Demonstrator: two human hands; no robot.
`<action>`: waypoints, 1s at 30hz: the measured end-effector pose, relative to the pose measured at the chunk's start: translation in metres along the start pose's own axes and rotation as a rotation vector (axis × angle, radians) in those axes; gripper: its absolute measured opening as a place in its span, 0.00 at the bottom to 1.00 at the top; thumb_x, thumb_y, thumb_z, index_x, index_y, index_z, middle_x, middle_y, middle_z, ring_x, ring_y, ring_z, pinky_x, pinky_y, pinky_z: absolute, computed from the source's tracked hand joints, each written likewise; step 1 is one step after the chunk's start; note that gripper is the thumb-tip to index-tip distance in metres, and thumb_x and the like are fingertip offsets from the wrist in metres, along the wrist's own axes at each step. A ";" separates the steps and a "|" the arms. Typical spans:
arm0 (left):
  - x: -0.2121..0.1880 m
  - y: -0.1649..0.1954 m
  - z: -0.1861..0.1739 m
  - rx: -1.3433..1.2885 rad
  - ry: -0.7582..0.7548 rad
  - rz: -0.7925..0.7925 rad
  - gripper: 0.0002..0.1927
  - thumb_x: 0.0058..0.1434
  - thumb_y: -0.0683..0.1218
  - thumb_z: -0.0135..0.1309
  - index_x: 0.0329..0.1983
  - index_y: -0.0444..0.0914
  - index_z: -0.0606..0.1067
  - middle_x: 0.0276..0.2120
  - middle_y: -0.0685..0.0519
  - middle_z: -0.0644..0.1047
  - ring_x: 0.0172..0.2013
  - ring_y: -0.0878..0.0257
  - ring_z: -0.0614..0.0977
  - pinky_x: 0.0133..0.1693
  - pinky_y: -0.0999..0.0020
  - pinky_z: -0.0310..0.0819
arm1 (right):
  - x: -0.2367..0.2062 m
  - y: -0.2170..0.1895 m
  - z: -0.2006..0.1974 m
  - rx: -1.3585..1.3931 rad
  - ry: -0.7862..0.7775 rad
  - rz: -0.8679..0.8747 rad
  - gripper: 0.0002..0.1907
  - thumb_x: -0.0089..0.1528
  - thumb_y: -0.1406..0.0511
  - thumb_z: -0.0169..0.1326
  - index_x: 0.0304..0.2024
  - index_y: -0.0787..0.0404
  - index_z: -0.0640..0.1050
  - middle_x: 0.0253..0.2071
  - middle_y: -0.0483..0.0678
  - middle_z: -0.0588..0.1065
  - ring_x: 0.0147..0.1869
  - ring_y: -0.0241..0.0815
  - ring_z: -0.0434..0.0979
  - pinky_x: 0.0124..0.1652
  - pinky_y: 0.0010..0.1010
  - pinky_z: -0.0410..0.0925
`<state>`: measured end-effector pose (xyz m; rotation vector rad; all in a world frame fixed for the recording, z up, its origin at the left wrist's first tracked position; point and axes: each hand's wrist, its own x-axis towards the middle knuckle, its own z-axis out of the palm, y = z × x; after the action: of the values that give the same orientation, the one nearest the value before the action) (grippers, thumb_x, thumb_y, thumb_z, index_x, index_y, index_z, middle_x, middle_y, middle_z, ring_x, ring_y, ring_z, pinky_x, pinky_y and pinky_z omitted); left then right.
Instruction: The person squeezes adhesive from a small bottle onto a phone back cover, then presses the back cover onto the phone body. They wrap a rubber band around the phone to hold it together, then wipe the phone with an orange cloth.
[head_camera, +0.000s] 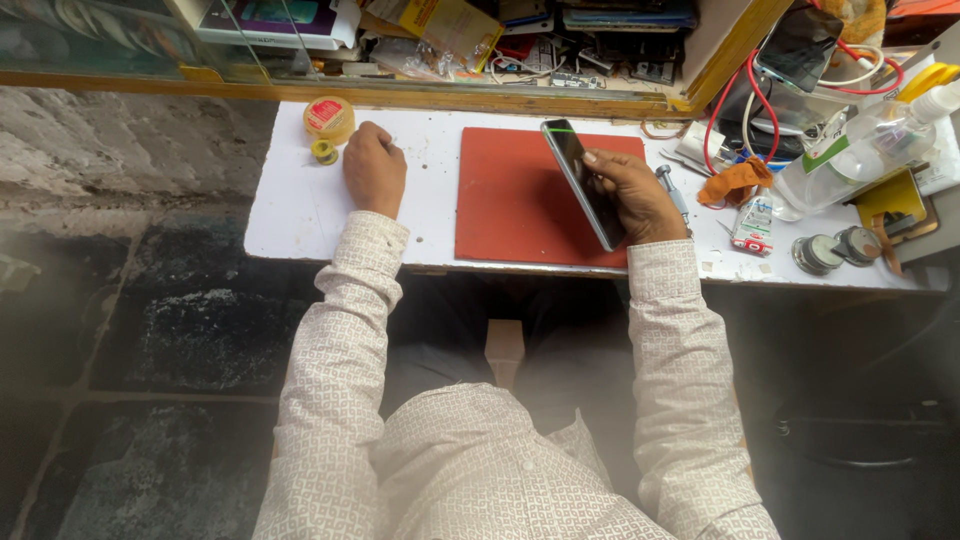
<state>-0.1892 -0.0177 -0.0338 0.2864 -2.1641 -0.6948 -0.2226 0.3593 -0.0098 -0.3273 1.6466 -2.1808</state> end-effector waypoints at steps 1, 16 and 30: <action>-0.001 0.003 -0.001 -0.038 0.014 0.024 0.07 0.54 0.36 0.61 0.33 0.35 0.75 0.31 0.46 0.79 0.35 0.49 0.82 0.37 0.56 0.76 | -0.002 -0.001 0.001 0.017 0.000 -0.015 0.13 0.70 0.64 0.58 0.52 0.66 0.81 0.32 0.36 0.76 0.28 0.19 0.68 0.30 0.10 0.63; -0.053 0.153 -0.009 -1.218 -0.457 -0.374 0.04 0.61 0.36 0.60 0.39 0.29 0.78 0.33 0.49 0.81 0.30 0.65 0.85 0.34 0.74 0.84 | -0.017 -0.014 0.025 0.015 0.000 -0.017 0.19 0.68 0.65 0.56 0.59 0.68 0.77 0.45 0.45 0.81 0.43 0.29 0.80 0.45 0.19 0.72; -0.045 0.154 -0.011 -1.127 -0.516 -0.431 0.03 0.60 0.36 0.61 0.35 0.29 0.79 0.28 0.49 0.82 0.25 0.66 0.83 0.29 0.75 0.81 | -0.019 -0.011 0.028 -0.028 0.004 -0.052 0.19 0.67 0.64 0.56 0.58 0.68 0.77 0.45 0.45 0.81 0.44 0.31 0.80 0.47 0.21 0.73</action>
<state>-0.1470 0.1239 0.0301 -0.0571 -1.7866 -2.2722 -0.1957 0.3459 0.0100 -0.3781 1.6900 -2.1985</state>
